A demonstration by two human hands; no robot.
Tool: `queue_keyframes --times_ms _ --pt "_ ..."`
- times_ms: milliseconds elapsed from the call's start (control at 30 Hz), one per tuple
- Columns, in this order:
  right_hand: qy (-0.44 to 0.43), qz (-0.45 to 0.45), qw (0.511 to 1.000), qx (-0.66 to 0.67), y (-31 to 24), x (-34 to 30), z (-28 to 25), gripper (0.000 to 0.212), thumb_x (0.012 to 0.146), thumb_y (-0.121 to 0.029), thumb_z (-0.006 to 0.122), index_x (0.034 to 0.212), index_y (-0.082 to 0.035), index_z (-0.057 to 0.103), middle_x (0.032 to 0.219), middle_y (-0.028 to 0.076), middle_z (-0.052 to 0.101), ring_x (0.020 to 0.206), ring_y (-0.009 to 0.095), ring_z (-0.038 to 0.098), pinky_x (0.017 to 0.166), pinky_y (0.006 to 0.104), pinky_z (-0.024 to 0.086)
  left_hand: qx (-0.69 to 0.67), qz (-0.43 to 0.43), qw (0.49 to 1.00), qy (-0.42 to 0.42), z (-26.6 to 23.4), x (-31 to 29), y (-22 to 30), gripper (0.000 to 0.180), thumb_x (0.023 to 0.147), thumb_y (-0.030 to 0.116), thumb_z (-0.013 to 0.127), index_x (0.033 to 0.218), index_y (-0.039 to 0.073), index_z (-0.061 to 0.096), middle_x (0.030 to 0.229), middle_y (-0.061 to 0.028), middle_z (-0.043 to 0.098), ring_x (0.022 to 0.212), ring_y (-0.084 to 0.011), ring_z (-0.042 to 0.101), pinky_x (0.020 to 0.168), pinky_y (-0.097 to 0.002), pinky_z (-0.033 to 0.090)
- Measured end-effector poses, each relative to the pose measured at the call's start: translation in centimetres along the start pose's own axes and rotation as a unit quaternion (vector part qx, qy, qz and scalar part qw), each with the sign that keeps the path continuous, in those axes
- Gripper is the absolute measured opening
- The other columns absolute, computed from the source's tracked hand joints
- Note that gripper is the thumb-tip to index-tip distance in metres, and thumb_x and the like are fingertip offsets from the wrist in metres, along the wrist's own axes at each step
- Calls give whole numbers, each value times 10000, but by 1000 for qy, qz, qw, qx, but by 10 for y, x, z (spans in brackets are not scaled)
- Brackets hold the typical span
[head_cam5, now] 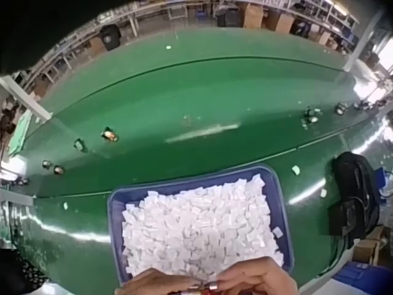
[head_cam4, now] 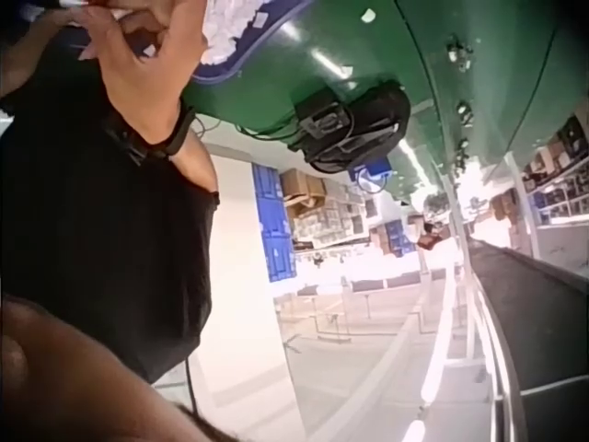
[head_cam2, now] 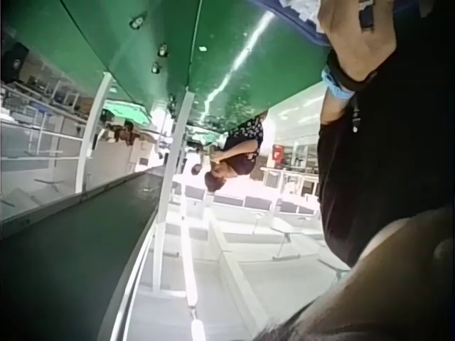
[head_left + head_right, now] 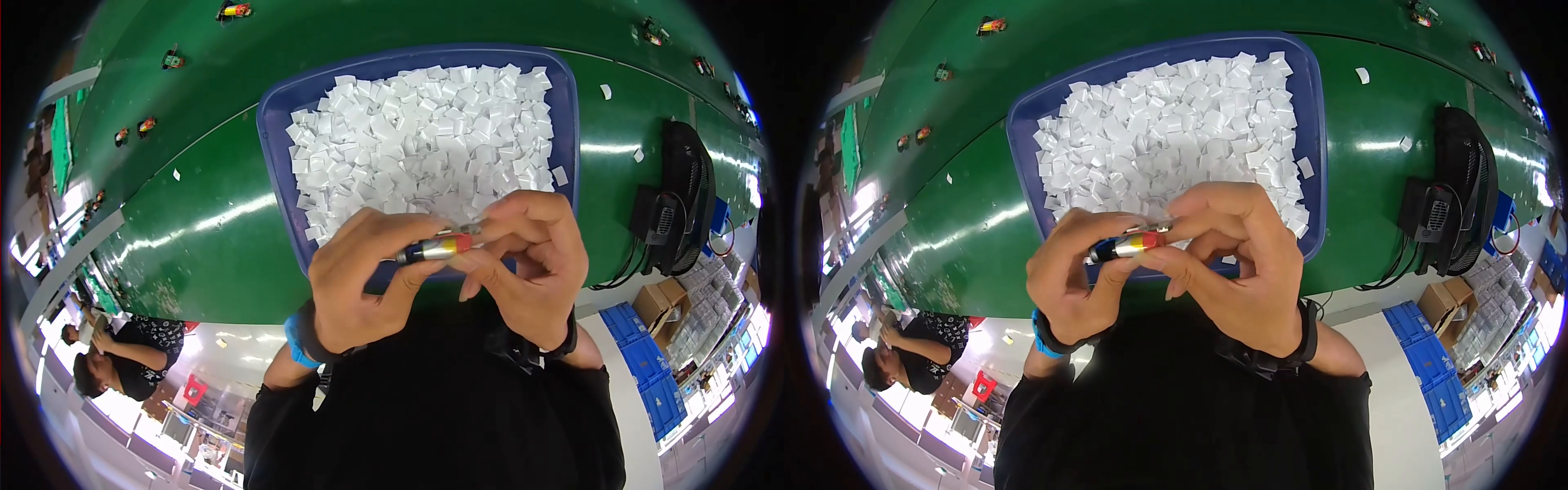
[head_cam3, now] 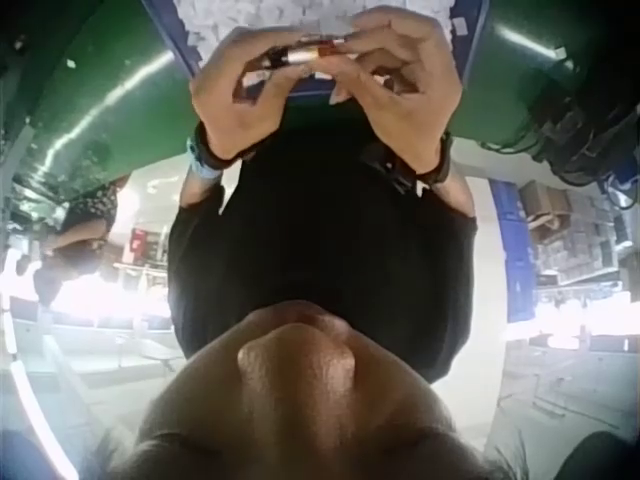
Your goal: The person picks up a battery and a circuit board, fits them together, and applies a small white sticker from a tray to the assembly. After smoothing the sticker, the person places the completed unit onto the conveyor belt.
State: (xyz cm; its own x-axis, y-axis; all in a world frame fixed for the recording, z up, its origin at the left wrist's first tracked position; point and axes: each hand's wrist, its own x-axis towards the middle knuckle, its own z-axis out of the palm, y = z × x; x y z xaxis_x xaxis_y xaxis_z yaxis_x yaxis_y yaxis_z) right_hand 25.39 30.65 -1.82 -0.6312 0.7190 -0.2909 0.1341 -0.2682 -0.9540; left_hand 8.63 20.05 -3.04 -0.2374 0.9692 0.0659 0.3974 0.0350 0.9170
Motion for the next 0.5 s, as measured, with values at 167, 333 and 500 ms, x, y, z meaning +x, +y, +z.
queue_keyframes --times_ms 167,333,500 --pt "-5 -157 969 -193 5 6 -7 448 788 74 822 1187 32 620 873 83 680 689 141 703 559 239 523 -369 -226 901 40 11 -11 -8 335 924 -55 705 1247 -48 616 1237 -171 670 1059 -224 691 841 -331 626" --pt "-29 -279 905 -319 -3 8 -9 440 726 90 814 1153 11 744 841 54 660 629 143 659 553 239 499 -413 -203 885 74 14 -13 -10 320 949 -43 684 1254 -65 591 1263 -184 646 1108 -227 674 901 -359 633" --pt "-43 -244 925 -289 6 5 -1 486 716 106 781 1184 -26 761 829 41 644 604 146 629 551 246 493 -316 -173 928 99 17 -16 -10 320 941 -59 685 1247 -66 592 1238 -179 660 1104 -229 680 891 -356 634"
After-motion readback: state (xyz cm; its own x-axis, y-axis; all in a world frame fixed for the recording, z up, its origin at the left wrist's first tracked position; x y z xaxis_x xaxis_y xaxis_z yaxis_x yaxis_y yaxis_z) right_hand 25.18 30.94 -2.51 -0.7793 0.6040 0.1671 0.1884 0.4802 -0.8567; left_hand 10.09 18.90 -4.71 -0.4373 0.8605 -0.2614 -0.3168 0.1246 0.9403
